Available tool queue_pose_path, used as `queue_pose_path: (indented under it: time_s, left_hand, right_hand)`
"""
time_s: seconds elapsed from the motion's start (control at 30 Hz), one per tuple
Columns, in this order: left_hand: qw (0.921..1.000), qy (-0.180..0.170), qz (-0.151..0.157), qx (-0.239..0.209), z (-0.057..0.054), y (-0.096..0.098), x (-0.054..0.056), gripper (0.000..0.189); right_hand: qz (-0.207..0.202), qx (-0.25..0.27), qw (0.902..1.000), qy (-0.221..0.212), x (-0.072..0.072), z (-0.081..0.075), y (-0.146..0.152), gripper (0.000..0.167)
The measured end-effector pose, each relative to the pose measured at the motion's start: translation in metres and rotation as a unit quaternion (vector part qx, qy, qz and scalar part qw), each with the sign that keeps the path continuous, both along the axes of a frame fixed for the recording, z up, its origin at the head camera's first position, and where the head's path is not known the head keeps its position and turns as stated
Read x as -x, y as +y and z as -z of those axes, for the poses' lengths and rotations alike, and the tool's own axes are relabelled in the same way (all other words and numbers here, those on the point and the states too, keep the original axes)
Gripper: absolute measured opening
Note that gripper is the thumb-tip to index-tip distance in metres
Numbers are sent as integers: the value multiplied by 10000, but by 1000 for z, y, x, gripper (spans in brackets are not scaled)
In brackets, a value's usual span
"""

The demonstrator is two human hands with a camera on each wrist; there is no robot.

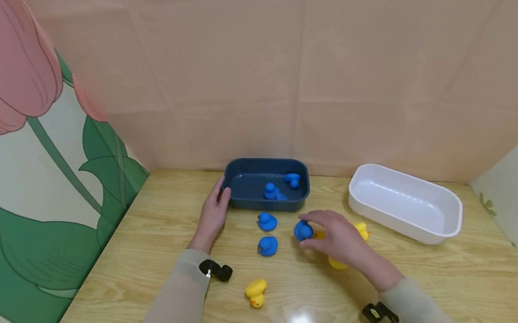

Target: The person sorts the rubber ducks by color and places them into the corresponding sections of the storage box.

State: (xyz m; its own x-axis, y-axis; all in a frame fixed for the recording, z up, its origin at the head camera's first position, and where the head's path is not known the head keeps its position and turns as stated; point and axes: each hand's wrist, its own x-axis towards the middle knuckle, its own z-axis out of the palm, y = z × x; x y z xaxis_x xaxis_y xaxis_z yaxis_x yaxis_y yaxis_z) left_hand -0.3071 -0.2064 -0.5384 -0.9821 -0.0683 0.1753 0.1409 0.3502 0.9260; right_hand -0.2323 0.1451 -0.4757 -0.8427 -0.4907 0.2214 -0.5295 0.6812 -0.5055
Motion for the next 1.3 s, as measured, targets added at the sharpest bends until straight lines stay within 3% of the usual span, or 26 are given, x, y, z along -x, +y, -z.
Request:
queue_pose_path:
  time_s: [0.57,0.97,1.3]
  left_hand:
    - [10000,-8,-5,-56,-1,-1,1,60]
    - [10000,14,-15,-29,0,0,0,58]
    - [10000,78,7,-10,2,1,-1,61]
  right_hand:
    - [849,362,9953,-277,34,-32,-22,65]
    - [1225,218,9904,-595,64,-35,-27,69]
    - [1392,64,9888,-538,77,-31,-30,70]
